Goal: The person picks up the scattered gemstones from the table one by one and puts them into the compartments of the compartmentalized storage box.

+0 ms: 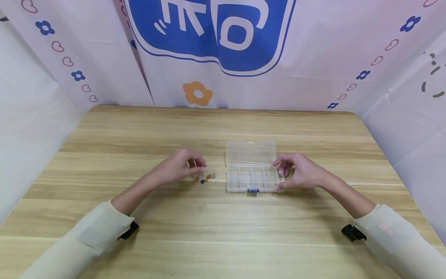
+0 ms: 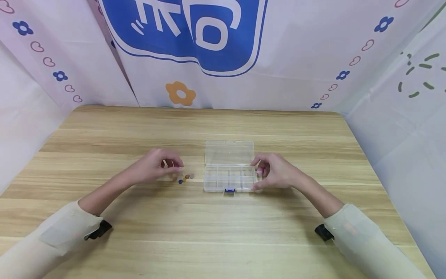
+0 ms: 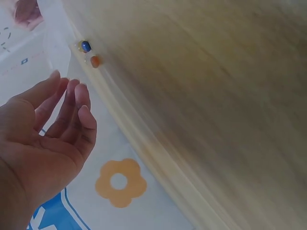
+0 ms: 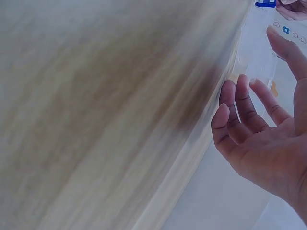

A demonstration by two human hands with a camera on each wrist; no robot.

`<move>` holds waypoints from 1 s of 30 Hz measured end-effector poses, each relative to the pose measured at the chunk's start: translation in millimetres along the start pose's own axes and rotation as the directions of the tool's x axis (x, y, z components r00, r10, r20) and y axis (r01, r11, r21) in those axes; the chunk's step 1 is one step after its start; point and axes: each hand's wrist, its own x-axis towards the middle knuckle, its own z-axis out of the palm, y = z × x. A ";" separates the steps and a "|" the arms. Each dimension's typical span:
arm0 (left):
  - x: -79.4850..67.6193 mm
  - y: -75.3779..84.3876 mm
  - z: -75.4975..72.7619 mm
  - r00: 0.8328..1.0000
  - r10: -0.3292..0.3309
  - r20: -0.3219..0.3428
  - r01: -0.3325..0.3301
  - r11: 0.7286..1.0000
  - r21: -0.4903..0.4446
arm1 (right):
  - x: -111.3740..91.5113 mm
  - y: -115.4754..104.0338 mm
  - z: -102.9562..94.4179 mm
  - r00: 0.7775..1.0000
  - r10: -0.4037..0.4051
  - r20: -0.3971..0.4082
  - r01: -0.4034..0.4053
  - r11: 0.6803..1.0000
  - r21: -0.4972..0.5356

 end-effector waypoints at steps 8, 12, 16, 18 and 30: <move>3.7 -4.9 5.3 1.000 -0.009 0.020 0.008 0.998 0.060 | 0.3 1.9 -0.3 1.000 0.007 0.001 -0.007 1.000 0.002; 7.7 -7.7 8.7 0.998 -0.011 0.054 0.008 0.998 0.062 | 0.5 2.0 -0.1 1.000 0.003 0.000 -0.003 1.000 0.008; 11.4 -10.5 11.3 0.996 -0.027 0.089 0.024 0.999 0.042 | 0.6 1.0 0.2 1.000 0.000 0.000 0.000 1.000 0.009; 12.7 -10.9 11.9 0.994 -0.042 0.104 0.039 0.999 0.034 | 0.7 0.5 0.3 1.000 0.000 0.000 0.000 1.000 0.010; 15.9 -6.4 10.1 0.989 -0.076 0.124 0.075 0.997 0.014 | 0.0 1.6 -0.8 1.000 -0.006 -0.002 0.006 1.000 0.004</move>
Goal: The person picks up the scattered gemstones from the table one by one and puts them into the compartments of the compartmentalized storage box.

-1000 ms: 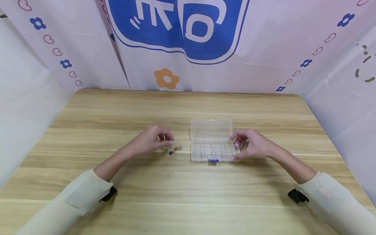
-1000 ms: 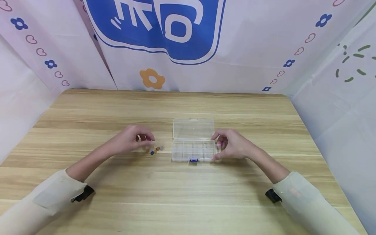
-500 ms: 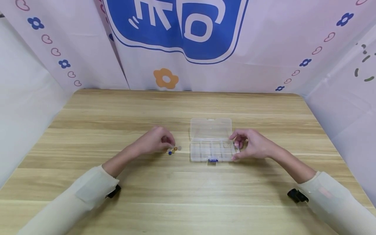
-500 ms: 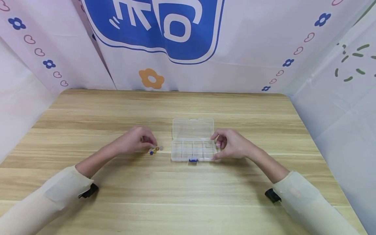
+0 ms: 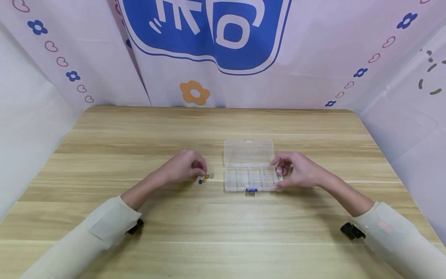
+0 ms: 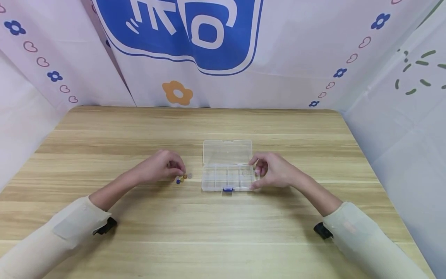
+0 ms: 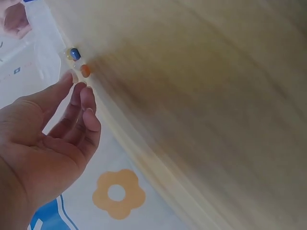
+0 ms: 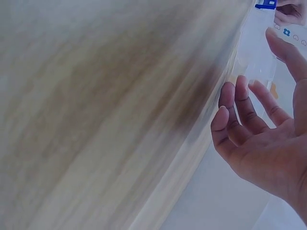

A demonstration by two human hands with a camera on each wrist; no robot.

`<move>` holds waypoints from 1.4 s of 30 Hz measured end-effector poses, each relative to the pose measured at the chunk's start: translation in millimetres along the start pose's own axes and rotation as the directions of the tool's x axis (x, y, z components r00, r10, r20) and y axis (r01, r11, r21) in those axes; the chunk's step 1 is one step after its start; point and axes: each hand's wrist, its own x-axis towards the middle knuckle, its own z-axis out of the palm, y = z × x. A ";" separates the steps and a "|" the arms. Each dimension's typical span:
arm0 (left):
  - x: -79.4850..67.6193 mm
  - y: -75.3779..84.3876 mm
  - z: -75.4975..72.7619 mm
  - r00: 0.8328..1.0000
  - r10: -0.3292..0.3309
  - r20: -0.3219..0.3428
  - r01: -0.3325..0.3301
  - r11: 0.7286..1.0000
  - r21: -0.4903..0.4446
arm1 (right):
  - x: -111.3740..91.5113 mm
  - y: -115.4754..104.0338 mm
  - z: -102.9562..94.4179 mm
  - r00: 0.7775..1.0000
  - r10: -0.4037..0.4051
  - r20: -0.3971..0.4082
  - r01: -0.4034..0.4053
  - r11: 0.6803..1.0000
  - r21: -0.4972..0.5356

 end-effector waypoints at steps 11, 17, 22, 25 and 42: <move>-2.5 6.6 -4.2 0.998 0.036 -0.048 -0.036 0.999 0.000 | -2.1 -3.4 -0.7 1.000 -0.010 -0.002 0.010 1.000 0.015; -2.9 7.6 -4.8 0.996 0.054 -0.068 -0.052 0.998 0.037 | -1.1 -3.8 -0.5 1.000 -0.006 -0.003 0.006 1.000 -0.005; -3.1 12.0 -6.1 0.993 0.081 -0.085 -0.077 0.996 0.052 | -0.4 -4.1 -0.6 1.000 -0.012 -0.005 0.012 1.000 -0.009; -3.1 15.6 -6.5 0.992 0.090 -0.087 -0.088 0.996 0.028 | 0.1 -4.2 -0.7 1.000 -0.007 -0.005 0.007 1.000 -0.013; -1.3 24.2 -6.4 0.994 0.086 -0.064 -0.088 0.996 -0.035 | -0.4 -9.5 -1.7 1.000 0.005 0.006 -0.005 1.000 -0.012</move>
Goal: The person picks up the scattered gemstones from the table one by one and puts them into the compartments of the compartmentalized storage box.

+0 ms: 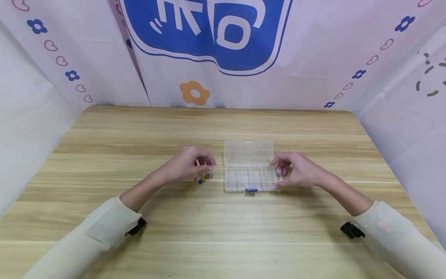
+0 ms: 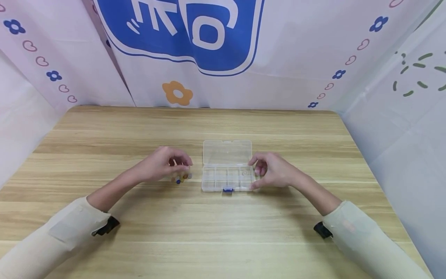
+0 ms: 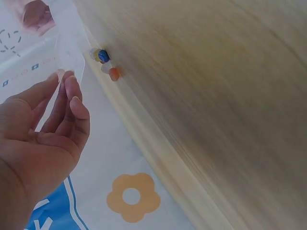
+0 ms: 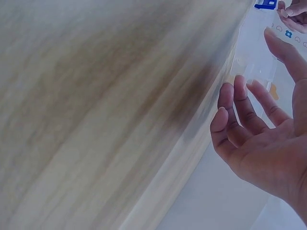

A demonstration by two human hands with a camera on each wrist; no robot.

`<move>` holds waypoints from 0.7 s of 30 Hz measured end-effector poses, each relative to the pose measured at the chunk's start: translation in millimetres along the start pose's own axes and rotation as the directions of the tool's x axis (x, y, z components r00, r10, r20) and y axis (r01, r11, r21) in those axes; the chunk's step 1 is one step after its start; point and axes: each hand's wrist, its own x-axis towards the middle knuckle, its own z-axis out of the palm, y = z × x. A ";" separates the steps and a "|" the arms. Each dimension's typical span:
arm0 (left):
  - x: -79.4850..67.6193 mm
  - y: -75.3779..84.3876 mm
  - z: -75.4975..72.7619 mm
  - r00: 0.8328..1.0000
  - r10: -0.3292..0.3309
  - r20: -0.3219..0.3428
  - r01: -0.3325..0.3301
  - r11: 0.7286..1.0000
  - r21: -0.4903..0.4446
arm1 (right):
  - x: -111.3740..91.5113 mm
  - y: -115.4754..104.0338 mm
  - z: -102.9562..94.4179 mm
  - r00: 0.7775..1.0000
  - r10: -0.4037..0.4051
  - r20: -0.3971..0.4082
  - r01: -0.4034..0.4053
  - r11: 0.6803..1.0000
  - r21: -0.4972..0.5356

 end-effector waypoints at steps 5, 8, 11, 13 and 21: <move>0.0 -0.9 0.1 1.000 0.003 0.002 -0.003 1.000 -0.008 | -0.5 -0.7 0.1 1.000 0.000 0.002 0.000 1.000 0.002; 1.1 -0.4 0.5 1.000 -0.001 -0.003 0.001 1.000 -0.015 | -0.5 -0.5 0.1 1.000 -0.001 0.001 0.001 1.000 0.002; 2.5 0.4 1.2 1.000 -0.001 -0.008 0.001 1.000 -0.025 | -0.3 0.0 -0.2 1.000 -0.004 0.000 0.004 1.000 -0.001; 3.6 1.1 1.7 1.000 -0.004 -0.008 0.004 0.999 -0.032 | 0.1 0.5 -0.4 1.000 -0.006 0.000 0.006 1.000 -0.007; 9.3 5.8 4.7 1.000 -0.002 -0.016 0.001 0.997 -0.076 | 1.3 3.7 -0.4 1.000 0.002 0.005 -0.002 0.999 -0.035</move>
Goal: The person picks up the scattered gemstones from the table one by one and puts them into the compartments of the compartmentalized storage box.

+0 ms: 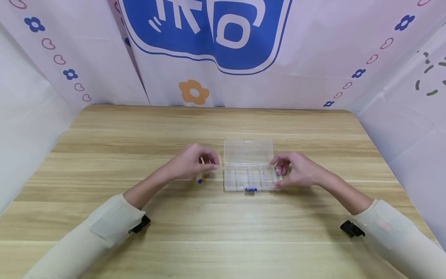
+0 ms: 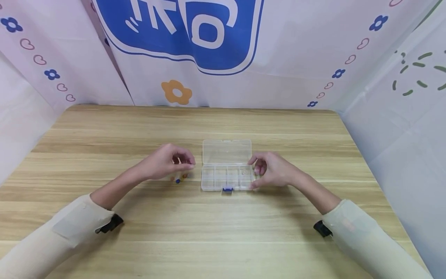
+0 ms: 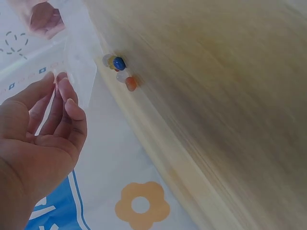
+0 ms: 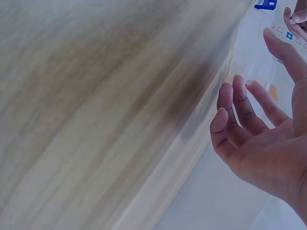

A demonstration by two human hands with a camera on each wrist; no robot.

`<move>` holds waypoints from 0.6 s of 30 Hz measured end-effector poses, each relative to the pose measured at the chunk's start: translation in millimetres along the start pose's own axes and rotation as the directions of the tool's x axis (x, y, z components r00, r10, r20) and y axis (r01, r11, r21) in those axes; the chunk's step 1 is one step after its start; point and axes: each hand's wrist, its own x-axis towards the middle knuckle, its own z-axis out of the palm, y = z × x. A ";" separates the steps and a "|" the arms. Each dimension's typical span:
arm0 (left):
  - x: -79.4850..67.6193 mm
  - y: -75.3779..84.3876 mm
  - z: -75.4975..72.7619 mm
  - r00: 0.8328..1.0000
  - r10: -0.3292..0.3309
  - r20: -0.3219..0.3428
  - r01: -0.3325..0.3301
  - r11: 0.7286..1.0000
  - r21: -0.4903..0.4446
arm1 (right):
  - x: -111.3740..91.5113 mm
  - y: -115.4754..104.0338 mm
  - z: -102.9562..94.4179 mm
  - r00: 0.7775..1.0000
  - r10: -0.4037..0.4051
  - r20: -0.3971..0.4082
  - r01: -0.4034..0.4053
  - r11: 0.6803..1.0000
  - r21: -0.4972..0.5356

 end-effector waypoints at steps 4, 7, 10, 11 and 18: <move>2.8 3.5 1.6 1.000 0.004 -0.003 -0.004 1.000 -0.008 | -0.6 0.0 -0.4 1.000 0.006 0.006 -0.006 1.000 0.001; 5.2 5.4 2.9 1.000 0.008 0.000 -0.008 1.000 -0.015 | -0.7 -0.9 -0.8 1.000 0.011 0.012 -0.011 1.000 0.004; 7.3 6.3 4.2 1.000 0.012 0.000 -0.012 1.000 -0.022 | -0.4 -2.0 -0.9 1.000 0.008 0.015 -0.008 1.000 0.006; 8.0 6.3 4.7 1.000 0.012 0.000 -0.012 1.000 -0.023 | -0.2 -1.9 -0.9 1.000 0.010 0.014 -0.010 1.000 0.005; 11.2 9.3 6.0 1.000 0.013 0.001 -0.013 0.999 -0.031 | 0.0 -2.1 -1.3 1.000 0.016 0.014 -0.016 1.000 0.006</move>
